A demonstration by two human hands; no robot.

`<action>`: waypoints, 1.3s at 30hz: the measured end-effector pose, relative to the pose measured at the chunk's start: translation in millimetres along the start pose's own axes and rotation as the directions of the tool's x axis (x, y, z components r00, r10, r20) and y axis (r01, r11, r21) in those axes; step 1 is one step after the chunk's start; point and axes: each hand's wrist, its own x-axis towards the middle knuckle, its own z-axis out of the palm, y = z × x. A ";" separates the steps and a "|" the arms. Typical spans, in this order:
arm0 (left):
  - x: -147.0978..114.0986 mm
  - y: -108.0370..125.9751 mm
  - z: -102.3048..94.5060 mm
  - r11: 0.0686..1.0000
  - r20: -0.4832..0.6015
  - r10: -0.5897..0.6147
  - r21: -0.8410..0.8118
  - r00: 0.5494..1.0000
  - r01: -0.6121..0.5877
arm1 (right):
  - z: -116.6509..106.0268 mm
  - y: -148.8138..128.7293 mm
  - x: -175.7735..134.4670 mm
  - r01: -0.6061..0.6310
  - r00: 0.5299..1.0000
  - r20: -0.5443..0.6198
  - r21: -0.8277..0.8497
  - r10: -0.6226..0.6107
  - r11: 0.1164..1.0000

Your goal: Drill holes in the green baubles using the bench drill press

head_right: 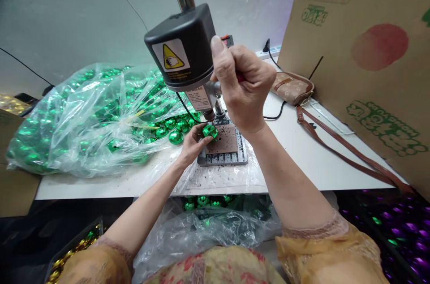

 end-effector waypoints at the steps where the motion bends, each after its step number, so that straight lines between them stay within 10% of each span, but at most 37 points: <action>1: 1.8 -2.2 1.1 1.000 0.002 0.002 0.001 1.000 -0.002 | -0.1 -0.5 0.1 -0.001 1.000 0.002 0.010 0.001 1.000; 15: 5.7 -3.3 13.9 0.970 0.111 0.165 0.161 0.980 -0.181 | -1.5 -1.8 -1.8 -0.046 0.999 0.021 -0.023 0.047 0.999; 39: -5.2 -2.7 23.4 0.984 0.049 0.135 0.107 0.990 -0.140 | 2.7 -0.2 4.8 -0.002 1.000 0.011 0.013 0.001 1.000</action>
